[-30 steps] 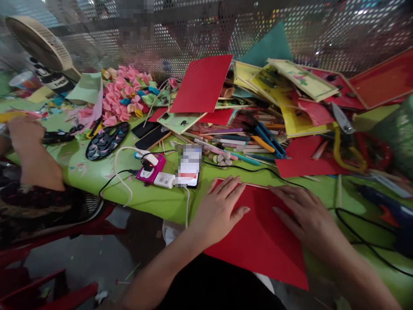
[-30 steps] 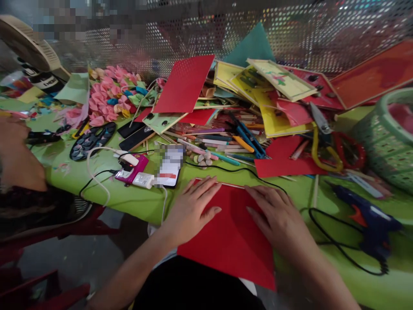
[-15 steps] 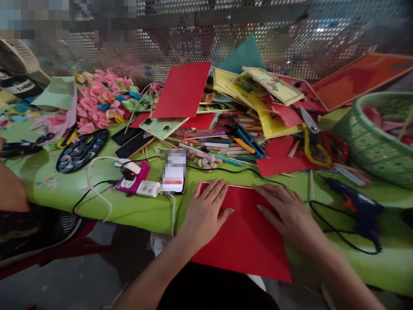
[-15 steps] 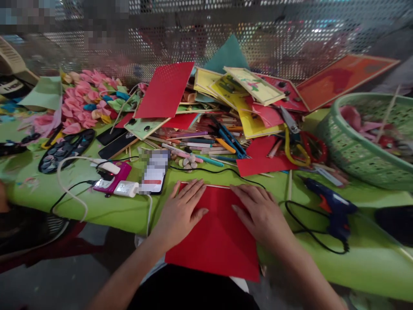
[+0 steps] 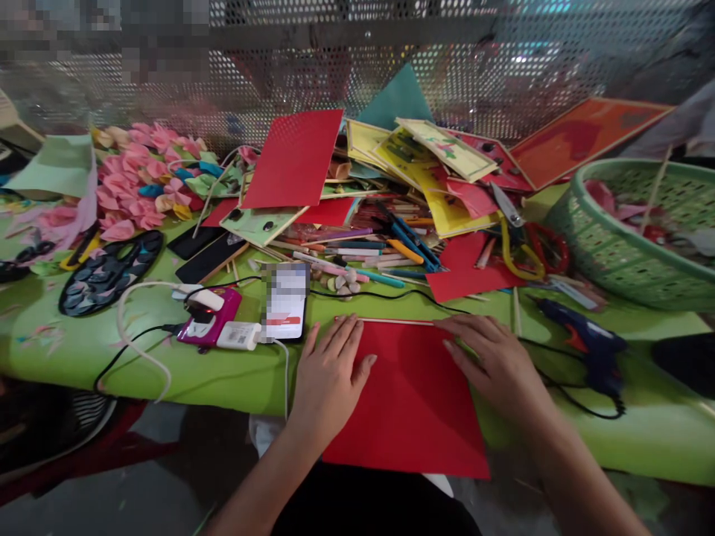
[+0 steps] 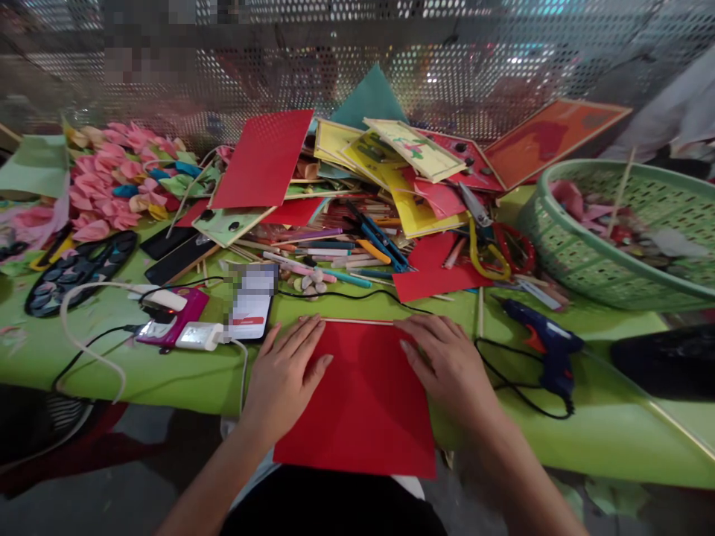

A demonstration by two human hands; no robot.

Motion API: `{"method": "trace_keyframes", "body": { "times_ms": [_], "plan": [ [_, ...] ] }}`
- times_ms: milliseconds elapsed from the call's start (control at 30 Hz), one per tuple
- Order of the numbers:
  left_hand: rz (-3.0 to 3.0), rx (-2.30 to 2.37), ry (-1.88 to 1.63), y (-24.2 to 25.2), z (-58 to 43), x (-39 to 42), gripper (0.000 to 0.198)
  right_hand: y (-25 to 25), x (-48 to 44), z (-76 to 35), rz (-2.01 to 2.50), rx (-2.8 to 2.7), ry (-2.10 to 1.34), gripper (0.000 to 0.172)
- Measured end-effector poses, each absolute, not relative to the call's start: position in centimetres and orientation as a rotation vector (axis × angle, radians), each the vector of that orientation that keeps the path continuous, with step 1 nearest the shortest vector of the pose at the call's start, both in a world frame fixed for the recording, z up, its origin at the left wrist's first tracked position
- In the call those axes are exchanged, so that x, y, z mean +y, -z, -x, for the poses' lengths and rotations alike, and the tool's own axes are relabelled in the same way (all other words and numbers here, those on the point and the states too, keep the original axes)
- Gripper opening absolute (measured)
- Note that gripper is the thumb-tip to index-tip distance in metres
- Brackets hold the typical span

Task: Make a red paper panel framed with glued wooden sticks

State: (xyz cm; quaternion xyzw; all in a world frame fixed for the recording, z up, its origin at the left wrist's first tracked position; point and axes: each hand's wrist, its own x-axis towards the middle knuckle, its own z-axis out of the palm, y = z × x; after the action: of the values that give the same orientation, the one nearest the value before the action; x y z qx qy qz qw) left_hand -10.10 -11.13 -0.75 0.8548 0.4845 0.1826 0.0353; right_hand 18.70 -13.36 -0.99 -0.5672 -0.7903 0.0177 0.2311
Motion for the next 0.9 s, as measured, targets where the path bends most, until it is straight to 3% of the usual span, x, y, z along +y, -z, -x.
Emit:
{"method": "trace_keyframes", "body": {
  "times_ms": [500,900],
  "plan": [
    [-2.514,1.606,-0.407,-1.4,12.3,-11.6,0.048,2.7,-13.6,-19.7,1.564,-2.284,-0.038,0.043],
    [-2.576,1.509,-0.300,-0.1,12.2,-11.5,0.052,3.0,-13.4,-19.7,1.441,-2.331,0.095,0.042]
  ]
}}
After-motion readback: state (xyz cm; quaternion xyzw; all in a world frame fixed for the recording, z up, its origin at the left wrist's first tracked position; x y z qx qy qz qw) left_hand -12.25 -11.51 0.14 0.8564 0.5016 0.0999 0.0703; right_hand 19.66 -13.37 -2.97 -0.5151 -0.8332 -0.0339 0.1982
